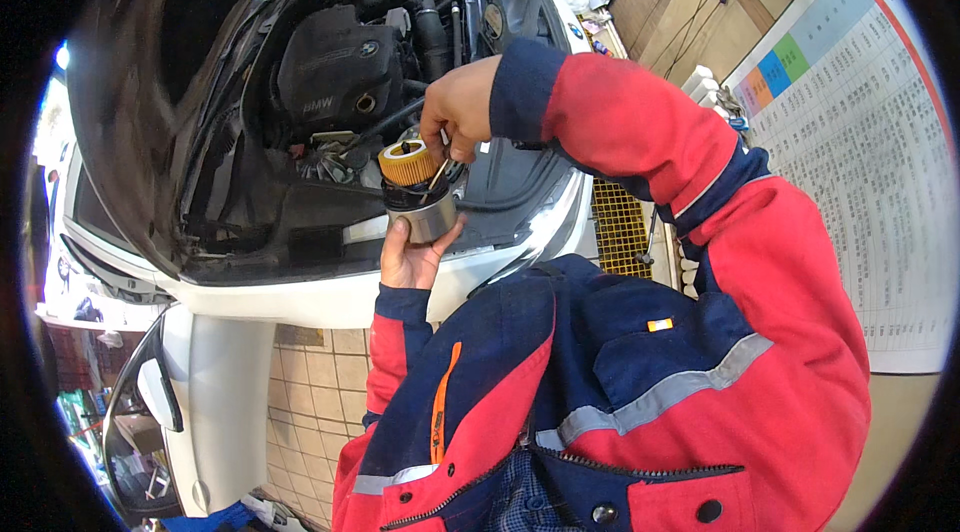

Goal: The person removes the old oil filter from the engine bay, cleans the filter housing, and prepares a new oil filter by applying oil to its gasket. The person then installs the new filter into the engine bay and closes the hood.

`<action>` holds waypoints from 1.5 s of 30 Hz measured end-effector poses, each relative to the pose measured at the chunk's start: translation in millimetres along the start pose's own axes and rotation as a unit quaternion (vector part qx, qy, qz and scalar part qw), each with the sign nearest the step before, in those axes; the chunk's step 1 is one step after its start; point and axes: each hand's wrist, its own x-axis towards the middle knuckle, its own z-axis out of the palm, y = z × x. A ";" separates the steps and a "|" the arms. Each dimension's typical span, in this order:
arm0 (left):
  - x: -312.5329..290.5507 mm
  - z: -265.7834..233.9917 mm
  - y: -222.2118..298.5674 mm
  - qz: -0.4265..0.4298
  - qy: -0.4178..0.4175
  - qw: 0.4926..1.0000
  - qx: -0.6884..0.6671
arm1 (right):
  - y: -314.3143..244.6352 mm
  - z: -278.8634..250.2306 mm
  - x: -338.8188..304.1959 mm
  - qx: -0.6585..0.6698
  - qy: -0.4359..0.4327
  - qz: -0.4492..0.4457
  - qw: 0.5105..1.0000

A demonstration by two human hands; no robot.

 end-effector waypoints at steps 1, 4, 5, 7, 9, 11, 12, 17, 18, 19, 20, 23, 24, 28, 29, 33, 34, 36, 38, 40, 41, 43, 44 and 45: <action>-0.1 2.8 -1.1 0.008 0.003 1.000 -0.005 | 0.5 5.3 1.8 0.026 0.006 0.011 1.000; 0.0 9.3 -1.5 0.027 0.004 1.000 -0.015 | -1.7 23.4 3.8 -0.004 0.056 0.015 0.998; -0.3 10.4 -1.7 0.033 -0.005 0.999 -0.020 | -3.4 29.2 3.3 -0.007 0.070 0.018 0.997; -0.5 10.9 -2.5 0.041 0.007 0.999 -0.015 | -8.6 43.7 3.2 -0.064 0.111 0.026 0.991; -0.4 9.4 -4.5 0.058 -0.003 0.998 -0.009 | -13.3 59.4 1.9 -0.129 0.149 0.019 0.980; 1.0 7.0 -7.8 0.071 0.020 0.997 0.017 | -16.4 76.3 3.1 -0.145 0.155 0.034 0.977; 2.0 5.7 -9.7 0.074 0.037 0.996 0.023 | -16.6 84.4 3.5 -0.144 0.158 0.040 0.976; 5.7 -0.4 -12.6 0.040 0.065 0.997 -0.013 | -9.0 113.0 5.3 -0.123 0.177 0.026 0.976; 6.0 -1.3 -12.6 0.030 0.072 0.997 -0.010 | -6.7 116.4 4.4 -0.119 0.184 0.024 0.975; 6.1 -2.1 -12.8 0.030 0.070 0.997 -0.008 | -4.4 119.2 3.0 -0.114 0.192 0.021 0.975; 6.1 -2.8 -13.0 0.030 0.068 0.997 -0.006 | -2.3 121.4 1.5 -0.115 0.197 0.018 0.973; 6.5 -4.3 -15.0 0.047 0.077 0.996 0.005 | 3.2 123.1 -5.8 -0.103 0.197 0.042 0.974; 6.7 -4.7 -15.6 0.052 0.084 0.995 0.010 | 4.5 122.6 -8.3 -0.095 0.199 0.040 0.975; 8.7 -5.0 -15.0 0.060 0.099 0.993 0.017 | 4.6 120.9 -13.9 -0.103 0.194 0.051 0.974; 9.0 -4.6 -14.1 0.066 0.102 0.993 0.013 | 4.0 120.1 -15.0 -0.101 0.200 0.046 0.974; 10.5 -0.6 -12.3 0.083 0.094 0.992 -0.005 | 2.3 116.0 -21.5 -0.080 0.245 -0.007 0.966; 11.4 0.5 -12.8 0.087 0.072 0.994 0.002 | 2.7 114.2 -24.0 -0.078 0.239 0.002 0.968; 12.8 1.8 -15.3 0.102 0.046 0.994 0.015 | 3.4 111.9 -30.4 -0.073 0.225 0.019 0.971; 15.6 0.5 -16.1 0.104 0.052 0.993 -0.017 | 5.3 109.6 -34.1 -0.074 0.232 0.014 0.970; 18.0 -3.0 -15.1 0.098 0.056 0.991 -0.075 | 8.2 106.6 -38.5 -0.077 0.237 0.009 0.968; 18.4 -5.4 -13.2 0.100 0.055 0.988 -0.102 | 9.7 105.0 -40.4 -0.074 0.227 0.014 0.971; 18.4 -9.5 -8.9 0.098 0.094 0.988 -0.075 | 11.9 102.8 -42.8 -0.066 0.214 0.012 0.975; 18.4 -10.5 -7.2 0.104 0.073 0.990 -0.064 | 12.2 102.4 -43.5 -0.034 0.223 -0.001 0.974; 17.7 -10.9 -5.9 0.108 0.073 0.990 -0.051 | 11.9 102.8 -43.3 -0.002 0.230 -0.014 0.973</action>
